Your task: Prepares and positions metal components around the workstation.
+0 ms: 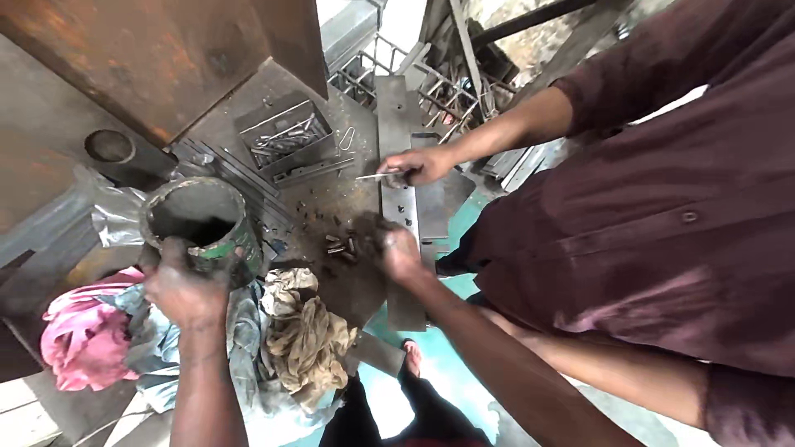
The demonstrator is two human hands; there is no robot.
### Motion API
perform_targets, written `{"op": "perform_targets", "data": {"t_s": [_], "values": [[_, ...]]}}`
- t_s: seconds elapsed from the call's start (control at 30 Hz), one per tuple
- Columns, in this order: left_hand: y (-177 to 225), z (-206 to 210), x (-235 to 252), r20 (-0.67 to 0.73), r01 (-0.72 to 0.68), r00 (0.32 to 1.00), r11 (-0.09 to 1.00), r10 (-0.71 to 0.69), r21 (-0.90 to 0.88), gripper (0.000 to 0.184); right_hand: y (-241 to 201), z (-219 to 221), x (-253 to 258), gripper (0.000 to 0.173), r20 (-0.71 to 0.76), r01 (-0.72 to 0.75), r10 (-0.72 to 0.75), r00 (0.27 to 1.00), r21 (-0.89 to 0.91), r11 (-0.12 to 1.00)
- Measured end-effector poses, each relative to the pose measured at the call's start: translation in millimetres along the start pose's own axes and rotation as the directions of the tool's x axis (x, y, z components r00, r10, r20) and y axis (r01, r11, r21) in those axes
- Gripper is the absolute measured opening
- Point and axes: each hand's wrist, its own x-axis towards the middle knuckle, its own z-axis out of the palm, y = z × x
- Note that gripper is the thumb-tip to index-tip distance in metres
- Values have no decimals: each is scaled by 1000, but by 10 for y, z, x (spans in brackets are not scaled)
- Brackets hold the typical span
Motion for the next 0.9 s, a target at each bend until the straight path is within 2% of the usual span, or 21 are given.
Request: {"op": "perform_targets", "data": {"t_s": [0.07,0.1,0.13,0.27,0.4,0.53,0.6,0.67,0.8,0.9], "values": [[-25,9,-50,-63,10,998,1000,-12,-27,53,-195,169,15,22,235,-37,42,971,-25,999],[-65,19,-100,-105,12,994,999,-17,-50,53,-251,241,51,23,315,-72,78,946,-29,997],[-121,38,-158,-148,13,989,996,-25,-86,53,-261,311,81,25,334,-95,99,937,-27,995],[-298,110,-234,-219,51,971,975,-100,-217,56,-65,413,139,21,74,-66,55,996,153,986],[-276,96,-148,-183,73,977,979,-108,-188,60,63,385,279,25,-4,-89,91,996,174,981],[-223,122,-195,-203,-92,977,985,61,-145,59,23,372,211,28,-64,-51,62,996,161,986],[-202,123,-168,-200,-125,975,985,100,-118,59,-6,410,145,19,-13,-63,66,998,148,987],[-176,117,-102,-190,-149,974,983,126,-108,59,-40,453,101,22,70,-87,78,994,130,988],[-58,62,20,-113,-173,980,981,164,-83,56,-101,494,96,33,29,-40,36,999,150,988],[-19,72,96,-69,-168,984,984,164,-59,56,-155,471,151,28,128,-87,72,989,122,989]]}}
